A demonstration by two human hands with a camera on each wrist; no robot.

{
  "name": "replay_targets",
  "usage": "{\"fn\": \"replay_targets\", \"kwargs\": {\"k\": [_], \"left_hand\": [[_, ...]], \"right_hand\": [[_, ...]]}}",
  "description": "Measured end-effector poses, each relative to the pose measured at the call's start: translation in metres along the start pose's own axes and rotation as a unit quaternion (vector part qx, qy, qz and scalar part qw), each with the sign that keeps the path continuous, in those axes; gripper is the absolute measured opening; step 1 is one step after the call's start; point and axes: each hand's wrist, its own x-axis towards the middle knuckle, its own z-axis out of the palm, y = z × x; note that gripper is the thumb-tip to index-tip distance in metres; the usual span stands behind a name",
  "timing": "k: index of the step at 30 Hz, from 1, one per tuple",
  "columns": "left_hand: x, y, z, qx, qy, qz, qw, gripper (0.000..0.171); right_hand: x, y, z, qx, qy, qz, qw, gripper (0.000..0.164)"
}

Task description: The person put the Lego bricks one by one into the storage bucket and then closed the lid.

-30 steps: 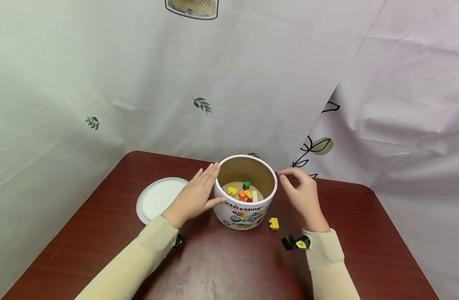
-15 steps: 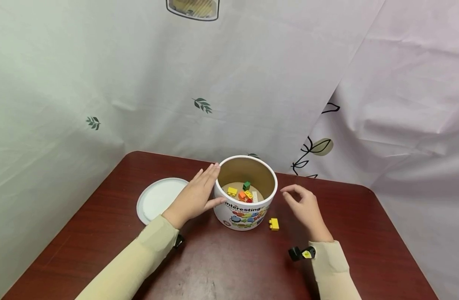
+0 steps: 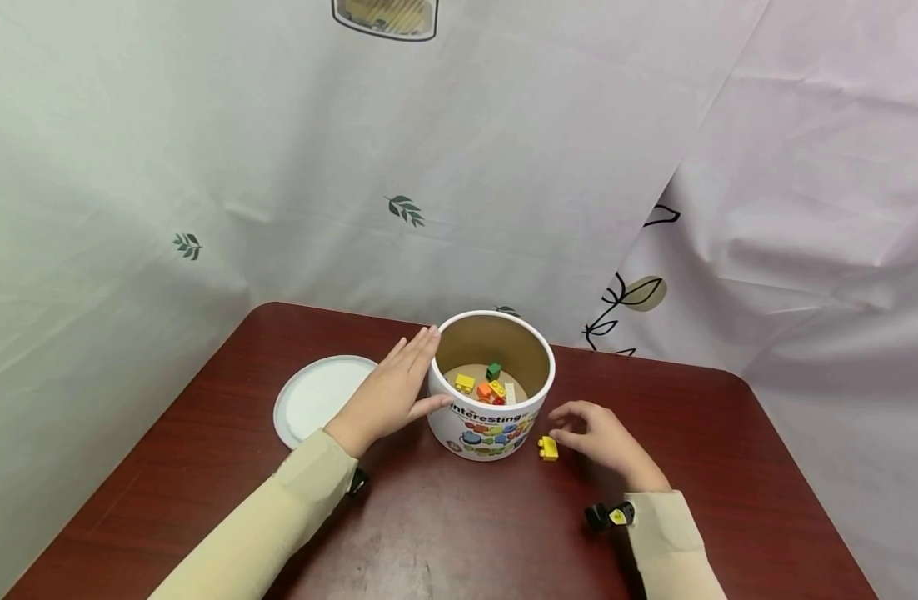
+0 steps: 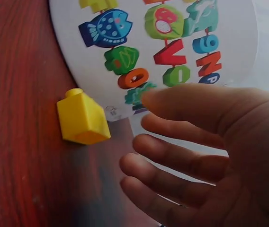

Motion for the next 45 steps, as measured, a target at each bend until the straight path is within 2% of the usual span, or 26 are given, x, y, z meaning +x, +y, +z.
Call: {"fn": "replay_targets", "kwargs": {"k": [6,18,35,45], "left_hand": [[-0.002,0.000,0.002,0.003,-0.006,-0.003,1.0000,0.092],[0.000,-0.001,0.001,0.003,-0.004,-0.002,1.0000,0.093],[0.000,-0.001,0.002,0.006,-0.005,-0.004,1.0000,0.093],[0.000,-0.002,0.002,0.006,-0.006,-0.005,0.9999,0.093]], "right_hand": [[-0.004,0.003,0.002,-0.002,-0.052,-0.025,0.998,0.029],[-0.005,0.002,0.005,-0.015,-0.078,-0.022,0.997,0.026],[-0.005,0.003,0.005,-0.017,-0.060,-0.044,0.997,0.024],[-0.007,-0.007,-0.006,-0.024,-0.011,-0.050,0.998,0.025]]}}
